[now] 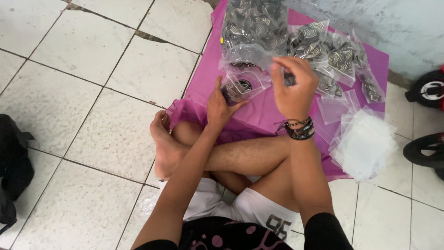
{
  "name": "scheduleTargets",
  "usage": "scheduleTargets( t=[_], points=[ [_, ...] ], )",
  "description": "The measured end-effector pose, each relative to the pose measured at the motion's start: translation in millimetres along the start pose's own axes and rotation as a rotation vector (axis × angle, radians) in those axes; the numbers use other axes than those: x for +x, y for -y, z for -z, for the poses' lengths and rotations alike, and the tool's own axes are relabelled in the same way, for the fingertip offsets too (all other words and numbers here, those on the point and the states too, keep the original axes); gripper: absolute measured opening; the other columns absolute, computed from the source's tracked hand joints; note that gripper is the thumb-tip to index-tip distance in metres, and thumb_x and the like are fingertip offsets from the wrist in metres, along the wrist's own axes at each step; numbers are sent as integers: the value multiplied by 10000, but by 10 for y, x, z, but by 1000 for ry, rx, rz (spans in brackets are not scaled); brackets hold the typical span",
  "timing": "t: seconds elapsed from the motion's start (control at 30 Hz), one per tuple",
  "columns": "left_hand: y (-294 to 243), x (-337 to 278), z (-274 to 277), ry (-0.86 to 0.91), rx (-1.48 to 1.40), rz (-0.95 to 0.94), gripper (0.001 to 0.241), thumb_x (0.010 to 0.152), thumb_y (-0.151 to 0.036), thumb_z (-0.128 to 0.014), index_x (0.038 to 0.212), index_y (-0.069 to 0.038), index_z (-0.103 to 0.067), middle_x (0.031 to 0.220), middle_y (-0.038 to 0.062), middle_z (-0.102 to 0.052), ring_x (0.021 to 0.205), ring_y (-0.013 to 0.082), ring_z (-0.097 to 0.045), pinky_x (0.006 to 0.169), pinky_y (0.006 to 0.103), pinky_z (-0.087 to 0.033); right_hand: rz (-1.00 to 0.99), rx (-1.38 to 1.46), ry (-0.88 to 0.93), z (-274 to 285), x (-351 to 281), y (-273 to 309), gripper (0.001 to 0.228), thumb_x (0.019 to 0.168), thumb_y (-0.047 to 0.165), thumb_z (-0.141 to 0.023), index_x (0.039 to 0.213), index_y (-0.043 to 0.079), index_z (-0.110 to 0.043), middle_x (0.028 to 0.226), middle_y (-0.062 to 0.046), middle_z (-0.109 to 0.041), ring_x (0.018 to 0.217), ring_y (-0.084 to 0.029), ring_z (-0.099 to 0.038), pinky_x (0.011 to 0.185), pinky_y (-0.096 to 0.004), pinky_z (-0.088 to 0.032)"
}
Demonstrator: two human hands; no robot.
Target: The person picks up metal hardware pieces by hand from a large plastic bag and sorts them into smaller plastic bags.
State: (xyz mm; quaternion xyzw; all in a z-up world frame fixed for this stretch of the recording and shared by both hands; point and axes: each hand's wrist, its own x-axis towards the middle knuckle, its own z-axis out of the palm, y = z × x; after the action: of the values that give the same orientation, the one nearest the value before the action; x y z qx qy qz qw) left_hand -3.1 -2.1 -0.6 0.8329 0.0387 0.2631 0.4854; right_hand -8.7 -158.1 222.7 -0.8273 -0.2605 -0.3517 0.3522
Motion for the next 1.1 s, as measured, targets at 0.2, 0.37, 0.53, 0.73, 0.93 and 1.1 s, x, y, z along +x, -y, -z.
scheduleTargets(
  t=[0.2,0.37,0.53,0.73,0.93,1.1],
  points=[
    [65,-6,-38,-171,-4,-94,1291,586,-588,-1005,1577,-64,-364,1268,225,-666,1143,384,-698,1006,444,-578,-261,-57,167,-566,-619,-976,113,913,102,-760,1008,83,-816,908,-176,-771,899,-410,-734,784,-450,-566],
    [22,43,-51,-180,1,-109,1253,570,-565,-1013,1537,-38,-415,1263,187,-691,1133,341,-707,1025,414,-578,-55,-347,233,-1065,-678,-1010,269,864,83,-732,1094,-58,-737,975,-289,-719,937,-477,-704,907,-518,-559],
    [61,31,-87,-234,39,-187,1219,557,-562,-1009,1497,-7,-467,1221,182,-705,1095,336,-718,999,398,-592,-131,-826,378,-1439,-666,-1431,202,867,220,-646,689,149,-711,598,-54,-682,608,-293,-737,569,-429,-548],
    [62,4,-189,-288,123,-235,1108,612,-603,-957,1439,-5,-527,1207,153,-697,1080,296,-727,978,355,-593,-743,-728,683,-1649,-371,-1488,684,967,787,-446,1075,200,-781,1086,-142,-796,1094,-415,-737,889,-637,-523],
    [60,-11,-186,-282,138,-235,1096,614,-603,-954,1439,-18,-532,1218,141,-694,1085,298,-726,984,362,-597,-428,-727,585,-1461,-476,-1399,434,1037,395,-552,920,93,-841,816,-117,-796,895,-380,-785,789,-523,-581],
    [-61,-4,-121,-273,99,-224,1076,599,-545,-989,1418,-19,-529,1152,152,-700,1040,313,-730,958,373,-608,-355,-620,323,-1481,-577,-1490,378,976,270,-621,673,71,-731,605,-133,-682,638,-376,-717,578,-432,-511]
  ],
)
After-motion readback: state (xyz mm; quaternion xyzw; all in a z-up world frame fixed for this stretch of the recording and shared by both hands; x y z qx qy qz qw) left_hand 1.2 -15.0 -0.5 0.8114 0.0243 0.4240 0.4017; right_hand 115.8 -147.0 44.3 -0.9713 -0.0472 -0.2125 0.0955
